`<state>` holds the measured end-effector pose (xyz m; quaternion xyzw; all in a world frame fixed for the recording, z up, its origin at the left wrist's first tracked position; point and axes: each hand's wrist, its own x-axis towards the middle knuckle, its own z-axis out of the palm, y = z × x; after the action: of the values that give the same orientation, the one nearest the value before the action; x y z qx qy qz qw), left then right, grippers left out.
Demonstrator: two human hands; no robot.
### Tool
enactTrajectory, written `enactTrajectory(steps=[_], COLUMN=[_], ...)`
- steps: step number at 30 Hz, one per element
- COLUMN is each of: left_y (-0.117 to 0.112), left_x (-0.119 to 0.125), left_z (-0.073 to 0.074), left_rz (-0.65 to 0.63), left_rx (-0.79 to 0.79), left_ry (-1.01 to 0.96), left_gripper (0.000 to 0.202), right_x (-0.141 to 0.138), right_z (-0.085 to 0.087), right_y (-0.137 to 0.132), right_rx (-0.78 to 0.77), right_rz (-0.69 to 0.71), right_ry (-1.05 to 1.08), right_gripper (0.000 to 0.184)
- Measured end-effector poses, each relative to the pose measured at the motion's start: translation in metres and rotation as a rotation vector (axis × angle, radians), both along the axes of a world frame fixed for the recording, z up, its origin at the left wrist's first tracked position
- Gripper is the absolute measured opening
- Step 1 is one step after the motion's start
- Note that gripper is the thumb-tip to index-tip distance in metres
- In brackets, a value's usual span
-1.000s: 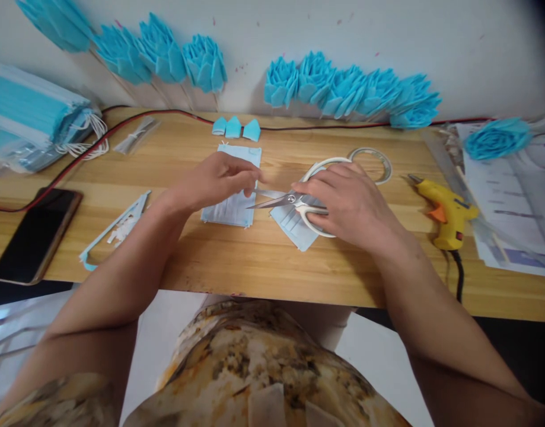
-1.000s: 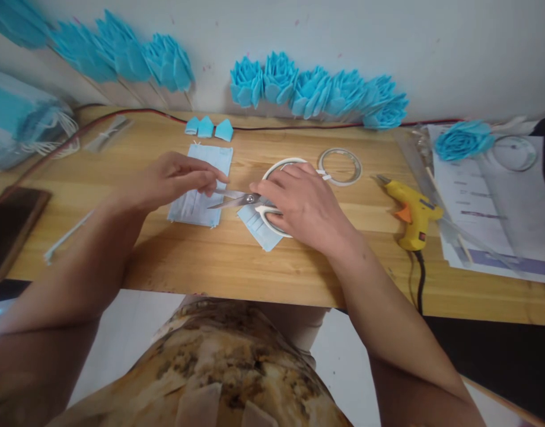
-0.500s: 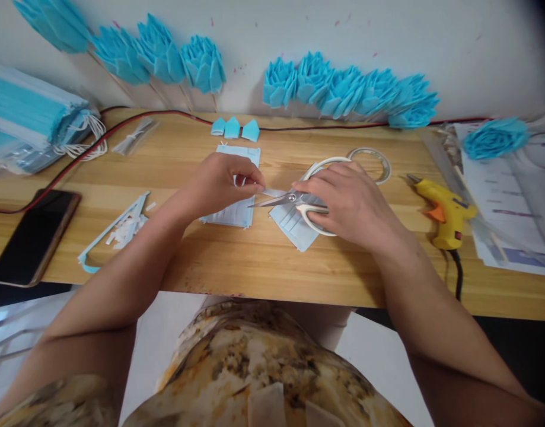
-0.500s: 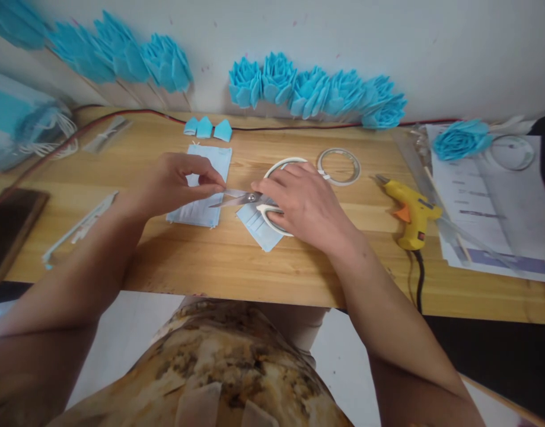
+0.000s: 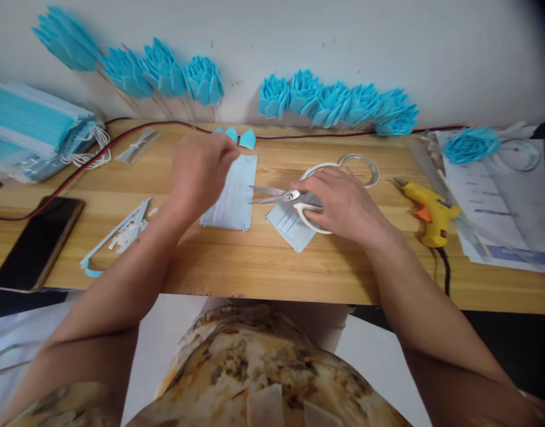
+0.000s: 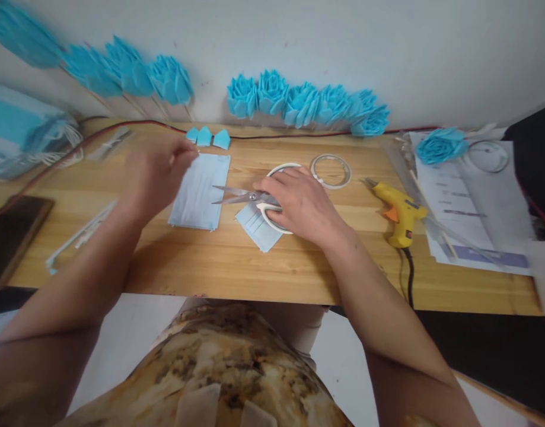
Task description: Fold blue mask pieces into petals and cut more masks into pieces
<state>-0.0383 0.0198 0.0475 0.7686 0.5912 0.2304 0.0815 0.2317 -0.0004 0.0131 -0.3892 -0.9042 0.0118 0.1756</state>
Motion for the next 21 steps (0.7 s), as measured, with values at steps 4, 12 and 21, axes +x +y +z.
enactTrajectory(steps=[4,12,21], left_y=[-0.010,-0.063,-0.095], left_x=[-0.030,-0.104,-0.137], left_z=[0.030,0.040,0.015], left_rz=[0.046,0.229,0.230], left_rx=[0.133,-0.052,-0.240], left_ry=[-0.250,-0.291,-0.441], left_gripper=[0.013,0.026,0.036], right_x=[0.002,0.003,0.007], right_z=[0.000,0.000,-0.002], right_y=[0.003,0.004,0.018], right_rx=[-0.164,-0.471,-0.673], right_rz=[-0.091,-0.154,-0.215], right_ry=[0.202,0.637,0.774], right_gripper=[0.033,0.044,0.037])
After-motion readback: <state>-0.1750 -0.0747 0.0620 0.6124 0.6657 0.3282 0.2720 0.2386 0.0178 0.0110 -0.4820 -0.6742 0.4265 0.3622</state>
